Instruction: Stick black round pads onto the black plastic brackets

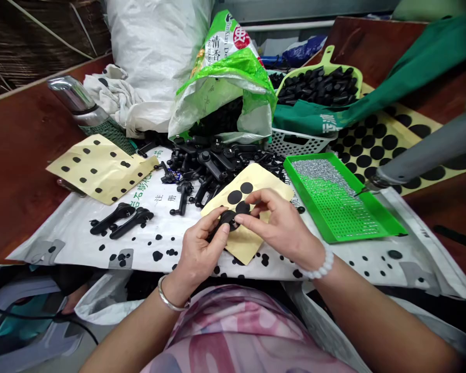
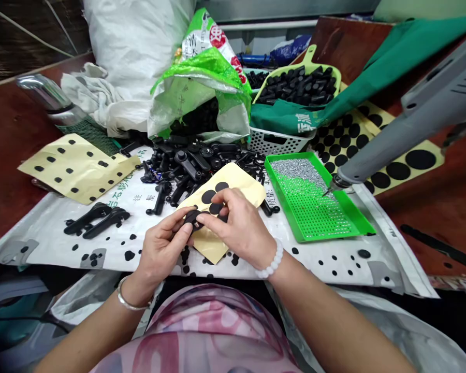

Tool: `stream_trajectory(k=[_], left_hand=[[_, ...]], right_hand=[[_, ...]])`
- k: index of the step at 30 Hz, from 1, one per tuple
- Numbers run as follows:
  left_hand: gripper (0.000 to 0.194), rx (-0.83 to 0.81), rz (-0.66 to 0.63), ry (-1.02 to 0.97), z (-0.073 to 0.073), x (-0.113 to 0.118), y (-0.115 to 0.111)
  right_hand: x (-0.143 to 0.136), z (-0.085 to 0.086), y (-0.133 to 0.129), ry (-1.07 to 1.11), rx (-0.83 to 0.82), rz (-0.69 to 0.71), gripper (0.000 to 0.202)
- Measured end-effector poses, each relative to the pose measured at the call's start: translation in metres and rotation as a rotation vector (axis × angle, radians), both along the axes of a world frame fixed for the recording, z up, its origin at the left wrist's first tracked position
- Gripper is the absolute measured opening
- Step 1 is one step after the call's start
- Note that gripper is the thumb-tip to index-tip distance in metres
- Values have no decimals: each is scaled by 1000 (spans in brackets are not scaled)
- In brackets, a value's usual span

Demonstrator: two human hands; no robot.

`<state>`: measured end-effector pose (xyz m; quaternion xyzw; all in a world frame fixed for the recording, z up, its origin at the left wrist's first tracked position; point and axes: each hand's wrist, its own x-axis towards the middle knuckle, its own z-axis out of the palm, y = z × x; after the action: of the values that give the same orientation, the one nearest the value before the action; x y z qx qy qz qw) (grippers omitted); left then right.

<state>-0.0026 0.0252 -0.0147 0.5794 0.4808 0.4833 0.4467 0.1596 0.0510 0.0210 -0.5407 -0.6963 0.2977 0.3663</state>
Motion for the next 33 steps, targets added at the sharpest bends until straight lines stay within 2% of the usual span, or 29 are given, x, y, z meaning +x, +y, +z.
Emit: stream_trajectory(k=[3,8,10,14,17,20,22,24,25,27,30,31,33], left_hand=[[36,17,-14,16,0,-1,0],[36,-131,4,-144,5,-4,2],[35,-199,-9,-210,8,-5,3],[26,-299,-39,-336,7,-7,5],[22,-347,-42,-417,4,-9,6],[24,-355,-47,-380,8,-16,5],[24,-328,-38,-286,14,-26,4],[21,-251,46,-118,20,-43,4],[20,-193,125,-8,22,-54,4],[16,-28,383,268,23,-81,9],[21,153,747,643,17,-125,25],[24,191,823,771,14,-137,31],[27,296,802,993,10,-154,43]], right_hand=[[-1,1,6,336,-292,162,20],[-4,-2,8,584,-430,259,12],[-7,-5,4,580,-426,258,13],[-19,-9,-6,450,-291,215,14],[-29,-9,-10,429,-263,283,8],[-34,-7,-9,431,-286,373,10],[-33,-7,-9,360,-280,390,21],[-30,-8,-9,266,-250,370,24],[-28,-9,-10,230,-230,356,23],[-22,-13,-12,180,-184,329,21],[-12,-18,-12,91,-87,265,19],[-9,-20,-12,56,-45,234,18],[-2,-24,-10,-20,66,167,17]])
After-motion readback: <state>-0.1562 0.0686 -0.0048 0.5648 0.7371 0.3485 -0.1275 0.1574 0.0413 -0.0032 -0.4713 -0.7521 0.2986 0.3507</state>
